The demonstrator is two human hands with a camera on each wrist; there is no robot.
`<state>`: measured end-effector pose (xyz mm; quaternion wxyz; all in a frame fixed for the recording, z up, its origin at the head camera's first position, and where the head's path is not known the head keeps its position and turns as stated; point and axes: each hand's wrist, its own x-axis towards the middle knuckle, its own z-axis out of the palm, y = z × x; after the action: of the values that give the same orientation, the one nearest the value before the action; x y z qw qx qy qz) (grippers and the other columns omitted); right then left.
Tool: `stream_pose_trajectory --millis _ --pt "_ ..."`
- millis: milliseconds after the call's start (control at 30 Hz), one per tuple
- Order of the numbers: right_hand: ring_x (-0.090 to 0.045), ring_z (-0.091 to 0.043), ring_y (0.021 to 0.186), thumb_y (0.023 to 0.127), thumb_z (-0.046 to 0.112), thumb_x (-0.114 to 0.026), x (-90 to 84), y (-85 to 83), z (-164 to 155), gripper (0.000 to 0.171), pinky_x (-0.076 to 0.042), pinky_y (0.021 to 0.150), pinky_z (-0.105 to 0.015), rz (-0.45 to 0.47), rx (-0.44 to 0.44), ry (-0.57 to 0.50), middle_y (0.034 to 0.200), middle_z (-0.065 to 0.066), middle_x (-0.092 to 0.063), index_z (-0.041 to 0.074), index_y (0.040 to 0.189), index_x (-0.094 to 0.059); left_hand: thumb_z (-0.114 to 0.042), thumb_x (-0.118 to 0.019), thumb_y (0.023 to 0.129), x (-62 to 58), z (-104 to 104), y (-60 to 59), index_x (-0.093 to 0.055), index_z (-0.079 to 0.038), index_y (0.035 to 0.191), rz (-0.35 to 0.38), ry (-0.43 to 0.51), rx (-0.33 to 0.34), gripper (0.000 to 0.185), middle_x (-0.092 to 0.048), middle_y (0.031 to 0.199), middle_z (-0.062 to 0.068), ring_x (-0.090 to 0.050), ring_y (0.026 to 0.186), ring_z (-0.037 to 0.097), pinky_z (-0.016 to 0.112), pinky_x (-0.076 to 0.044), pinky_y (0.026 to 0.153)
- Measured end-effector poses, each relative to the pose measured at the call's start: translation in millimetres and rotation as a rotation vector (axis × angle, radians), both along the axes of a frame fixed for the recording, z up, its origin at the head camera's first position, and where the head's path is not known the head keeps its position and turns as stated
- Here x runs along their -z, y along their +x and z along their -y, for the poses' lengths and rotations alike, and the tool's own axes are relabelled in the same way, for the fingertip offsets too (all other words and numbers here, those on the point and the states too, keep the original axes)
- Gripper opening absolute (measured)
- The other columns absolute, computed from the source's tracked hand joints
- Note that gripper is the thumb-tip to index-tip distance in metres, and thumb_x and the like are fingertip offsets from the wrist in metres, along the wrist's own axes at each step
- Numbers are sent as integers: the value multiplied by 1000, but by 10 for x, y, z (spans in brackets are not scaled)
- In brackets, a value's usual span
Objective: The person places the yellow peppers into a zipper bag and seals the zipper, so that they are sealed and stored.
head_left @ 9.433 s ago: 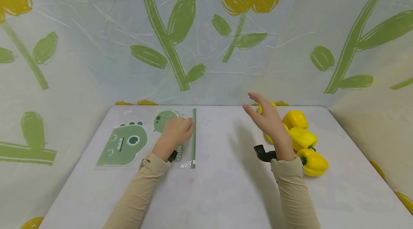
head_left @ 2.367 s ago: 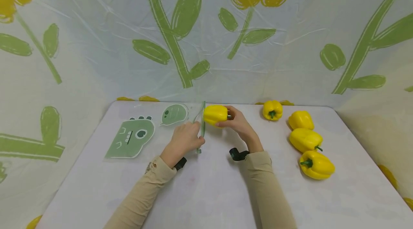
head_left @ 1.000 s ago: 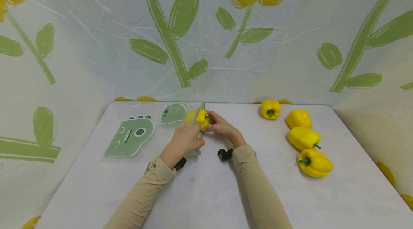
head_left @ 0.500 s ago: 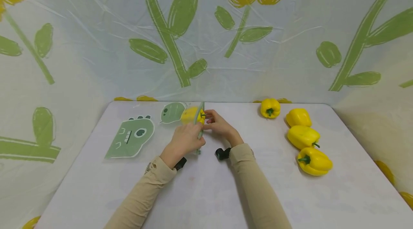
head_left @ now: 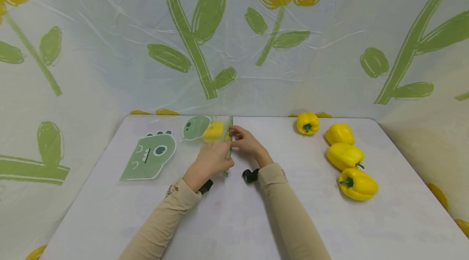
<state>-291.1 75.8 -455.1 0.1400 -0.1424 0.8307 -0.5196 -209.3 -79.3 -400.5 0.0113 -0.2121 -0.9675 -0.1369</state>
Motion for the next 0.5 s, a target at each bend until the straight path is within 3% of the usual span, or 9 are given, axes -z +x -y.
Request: stream_pose_trajectory --millis 267,500 --pt "-47 -33 120 89 8 -66 9 7 15 63 -41 97 -43 -4 25 29 134 -15 -54 7 148 -44 -18 -72 79 8 -5 2 -59 -10 87 -25 6 4 18 -47 63 0 -48 56 17 35 -40 49" --pt "-53 -32 115 89 11 -68 -51 67 -69 62 -46 88 -39 19 66 -98 133 -19 -56 7 146 -46 -20 -71 79 19 -9 -8 -65 -7 105 -25 -14 -19 30 -51 66 0 -50 57 18 37 -42 50"
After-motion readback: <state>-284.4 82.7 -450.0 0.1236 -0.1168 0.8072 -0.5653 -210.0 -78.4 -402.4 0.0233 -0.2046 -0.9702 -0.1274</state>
